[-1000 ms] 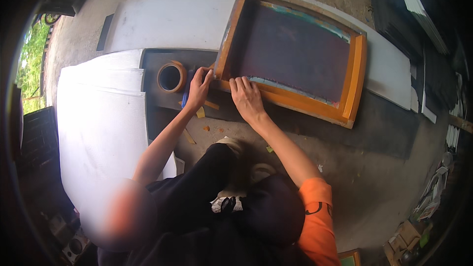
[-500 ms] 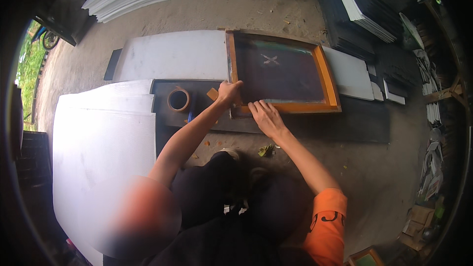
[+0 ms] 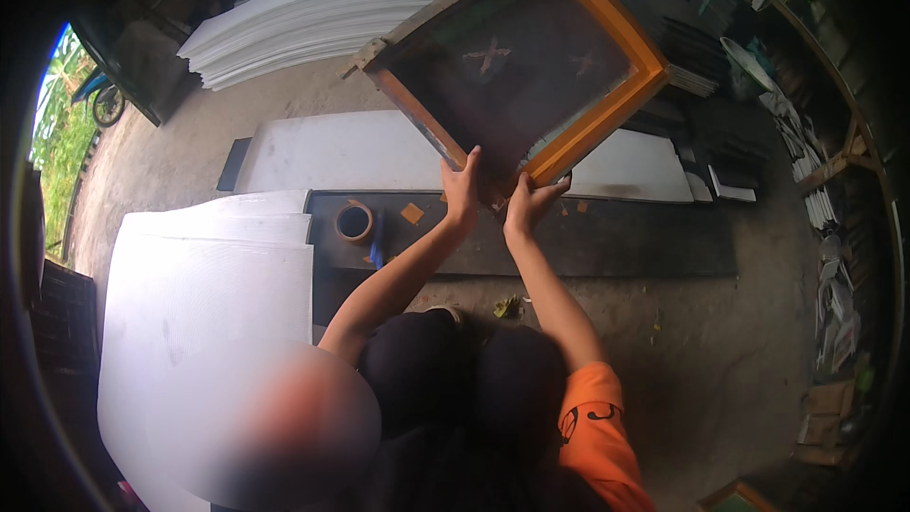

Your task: The person sits on the floor and applies orange masking tape to the edges of a wooden frame. They repeatedly measure, cut, and press tape along the frame's perimeter, adjusting pieces to fit the corners and sides.

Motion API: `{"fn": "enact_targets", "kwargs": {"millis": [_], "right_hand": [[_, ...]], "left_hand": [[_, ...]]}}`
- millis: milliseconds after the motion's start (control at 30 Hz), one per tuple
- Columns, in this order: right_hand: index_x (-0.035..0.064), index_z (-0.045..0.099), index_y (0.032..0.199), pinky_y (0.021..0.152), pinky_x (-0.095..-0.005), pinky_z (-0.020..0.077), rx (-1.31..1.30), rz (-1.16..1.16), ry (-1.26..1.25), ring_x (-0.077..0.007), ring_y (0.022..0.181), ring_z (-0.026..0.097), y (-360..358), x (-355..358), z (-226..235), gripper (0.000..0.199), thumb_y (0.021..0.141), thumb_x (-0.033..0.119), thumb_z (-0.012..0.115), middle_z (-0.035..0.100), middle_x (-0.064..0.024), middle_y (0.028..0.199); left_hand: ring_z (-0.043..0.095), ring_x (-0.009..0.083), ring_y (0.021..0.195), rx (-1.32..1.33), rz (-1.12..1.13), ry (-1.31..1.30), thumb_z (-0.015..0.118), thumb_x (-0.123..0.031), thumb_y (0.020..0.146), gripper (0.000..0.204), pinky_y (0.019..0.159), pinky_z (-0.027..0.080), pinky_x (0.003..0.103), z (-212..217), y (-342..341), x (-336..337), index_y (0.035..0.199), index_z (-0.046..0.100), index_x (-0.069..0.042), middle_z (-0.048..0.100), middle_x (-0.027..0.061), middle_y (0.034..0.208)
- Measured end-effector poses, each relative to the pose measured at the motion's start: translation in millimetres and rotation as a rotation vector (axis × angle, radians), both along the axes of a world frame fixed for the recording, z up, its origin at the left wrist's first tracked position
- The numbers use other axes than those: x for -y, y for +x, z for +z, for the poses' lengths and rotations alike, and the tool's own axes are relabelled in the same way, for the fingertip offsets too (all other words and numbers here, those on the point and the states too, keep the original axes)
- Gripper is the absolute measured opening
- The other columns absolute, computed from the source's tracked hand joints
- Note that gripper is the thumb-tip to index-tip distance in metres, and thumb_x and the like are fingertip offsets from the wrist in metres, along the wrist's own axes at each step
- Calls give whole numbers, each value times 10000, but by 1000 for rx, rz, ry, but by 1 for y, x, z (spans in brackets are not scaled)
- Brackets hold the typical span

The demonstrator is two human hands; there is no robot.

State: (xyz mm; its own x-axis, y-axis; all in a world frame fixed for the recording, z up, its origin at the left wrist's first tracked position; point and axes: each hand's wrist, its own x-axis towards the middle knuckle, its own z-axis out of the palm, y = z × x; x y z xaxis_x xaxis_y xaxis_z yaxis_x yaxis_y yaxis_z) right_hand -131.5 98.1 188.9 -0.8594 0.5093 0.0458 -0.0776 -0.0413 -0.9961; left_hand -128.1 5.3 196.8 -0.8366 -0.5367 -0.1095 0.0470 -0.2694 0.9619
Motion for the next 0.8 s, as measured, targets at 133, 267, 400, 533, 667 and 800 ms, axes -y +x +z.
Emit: {"fn": "enact_targets", "kwargs": {"millis": [133, 267, 400, 533, 667, 800], "right_hand": [[-40, 76, 1450, 1079, -372, 271, -76, 13, 36, -296, 1297, 348, -28, -41, -22, 810, 814, 25, 574, 258, -236, 1442], [-81, 157, 1430, 1029, -340, 333, -1, 174, 74, -261, 1217, 438, -33, -121, -45, 793, 780, 5, 604, 364, -235, 1383], [-93, 245, 1410, 964, -316, 392, 185, 345, 138, -221, 1122, 511, -20, -141, -50, 759, 740, -12, 592, 468, -192, 1305], [-78, 303, 1396, 928, -283, 413, 260, 427, 250, -180, 1085, 531, -23, -173, -106, 738, 722, -13, 599, 519, -152, 1263], [-71, 384, 1346, 1034, -361, 352, 205, 408, 642, -302, 1230, 454, -42, -189, -156, 674, 716, 17, 607, 461, -206, 1341], [-21, 408, 1343, 1043, -416, 337, 140, 431, 902, -338, 1258, 375, -47, -182, -190, 688, 698, 21, 644, 425, -153, 1366]], "left_hand": [[380, 351, 1197, 12, 256, -353, 602, -474, 869, 757, 1026, 286, 404, -11, -5, 23, 1278, 326, 101, 396, 267, 1230], [307, 378, 1242, -242, 471, -845, 612, -330, 870, 646, 1070, 200, 456, 5, -7, 83, 1312, 335, 51, 352, 235, 1295], [429, 413, 1217, 259, -85, -960, 709, -371, 768, 819, 1031, 311, 452, -44, -42, 136, 1342, 320, 65, 453, 284, 1287], [545, 412, 1094, 297, -395, -796, 713, -278, 738, 796, 943, 418, 400, -140, -25, 124, 1337, 324, 74, 560, 298, 1161], [480, 395, 1188, 414, -423, -601, 688, -176, 718, 771, 997, 382, 394, -177, -12, 108, 1343, 315, 78, 495, 299, 1258], [208, 361, 1371, 381, -352, -880, 681, -93, 684, 804, 1131, 199, 407, -205, -11, 116, 1361, 281, 76, 246, 236, 1461]]}}
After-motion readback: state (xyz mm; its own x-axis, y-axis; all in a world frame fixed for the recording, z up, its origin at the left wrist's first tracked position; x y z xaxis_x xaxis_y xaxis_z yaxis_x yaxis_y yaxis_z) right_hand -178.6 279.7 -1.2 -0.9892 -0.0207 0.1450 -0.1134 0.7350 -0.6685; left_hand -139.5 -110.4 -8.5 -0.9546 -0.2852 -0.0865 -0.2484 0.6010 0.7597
